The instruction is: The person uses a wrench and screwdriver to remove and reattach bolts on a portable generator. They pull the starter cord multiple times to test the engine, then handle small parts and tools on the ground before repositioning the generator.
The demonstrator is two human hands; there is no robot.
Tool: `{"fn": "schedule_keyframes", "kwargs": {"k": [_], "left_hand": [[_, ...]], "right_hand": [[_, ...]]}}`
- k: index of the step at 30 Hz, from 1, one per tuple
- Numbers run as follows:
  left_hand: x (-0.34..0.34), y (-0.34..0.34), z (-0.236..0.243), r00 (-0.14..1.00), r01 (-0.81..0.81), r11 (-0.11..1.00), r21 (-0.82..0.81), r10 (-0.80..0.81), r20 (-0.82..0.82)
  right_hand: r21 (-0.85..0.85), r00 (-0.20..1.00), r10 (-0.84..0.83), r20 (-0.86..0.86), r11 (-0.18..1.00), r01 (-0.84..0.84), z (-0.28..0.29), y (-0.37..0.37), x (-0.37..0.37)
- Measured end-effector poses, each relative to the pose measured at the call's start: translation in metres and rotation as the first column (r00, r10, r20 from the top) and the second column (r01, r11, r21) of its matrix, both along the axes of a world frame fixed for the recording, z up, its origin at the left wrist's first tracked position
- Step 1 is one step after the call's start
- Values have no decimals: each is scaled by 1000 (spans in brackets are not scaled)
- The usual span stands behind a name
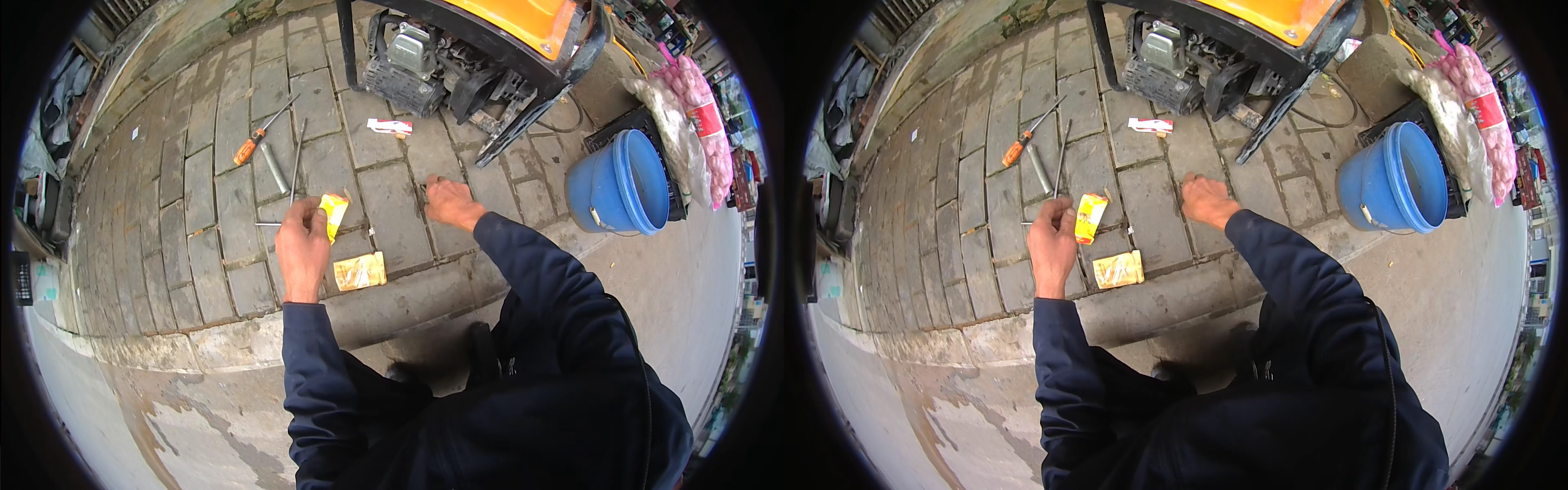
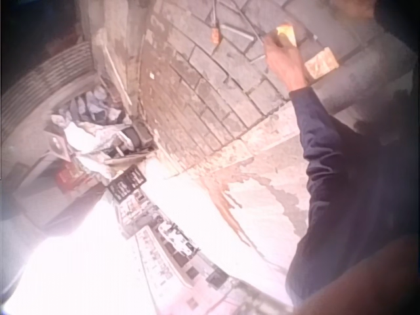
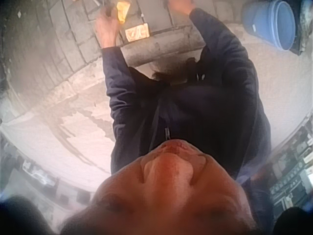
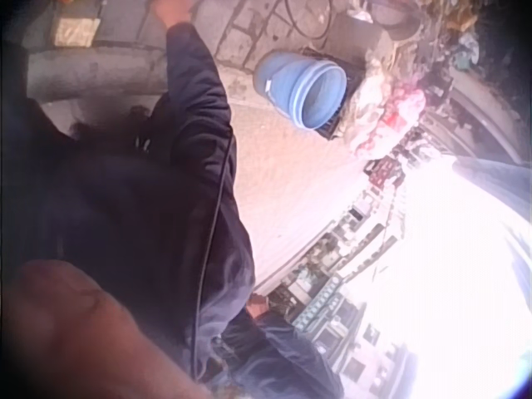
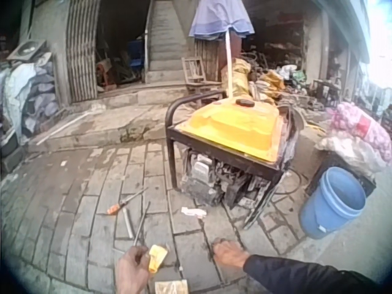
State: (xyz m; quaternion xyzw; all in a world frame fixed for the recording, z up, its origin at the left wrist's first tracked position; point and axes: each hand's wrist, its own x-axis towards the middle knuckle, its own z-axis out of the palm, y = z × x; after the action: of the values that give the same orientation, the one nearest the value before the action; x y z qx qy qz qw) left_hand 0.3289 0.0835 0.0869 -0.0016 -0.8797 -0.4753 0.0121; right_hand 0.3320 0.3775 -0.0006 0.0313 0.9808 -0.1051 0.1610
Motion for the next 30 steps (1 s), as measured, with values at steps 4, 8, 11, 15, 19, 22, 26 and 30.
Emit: {"fn": "schedule_keyframes", "kwargs": {"k": [4,8,11,15,19,22,26,30], "left_hand": [[2,2,3,1000,-1,1000,7,1,-11],[1,3,3,1000,-6,1000,-4,6,6],[0,4,3,1000,-3,1000,0,3,-5],[-1,4,0,1000,4,1000,14,-4,-2],[0,4,-3,1000,6,999,47,-5,-13],[0,3,-2,1000,1,999,41,-1,-9],[-1,3,-1,1000,-2,999,40,3,-16],[-1,3,-1,1000,-14,999,30,14,1]], "right_hand": [[-10,1000,3,11,1000,-2,-2,1,-1],[0,999,-12,30,1000,12,-5,2,-2],[27,999,-28,42,999,27,-7,1,-3],[32,999,-23,26,999,22,-8,1,-3],[23,999,-20,30,1000,19,-6,0,-3],[24,999,-19,47,1000,18,-4,-1,-4],[27,999,5,48,1000,-6,-2,0,-4],[20,1000,2,22,1000,-3,-1,0,-2]]}}
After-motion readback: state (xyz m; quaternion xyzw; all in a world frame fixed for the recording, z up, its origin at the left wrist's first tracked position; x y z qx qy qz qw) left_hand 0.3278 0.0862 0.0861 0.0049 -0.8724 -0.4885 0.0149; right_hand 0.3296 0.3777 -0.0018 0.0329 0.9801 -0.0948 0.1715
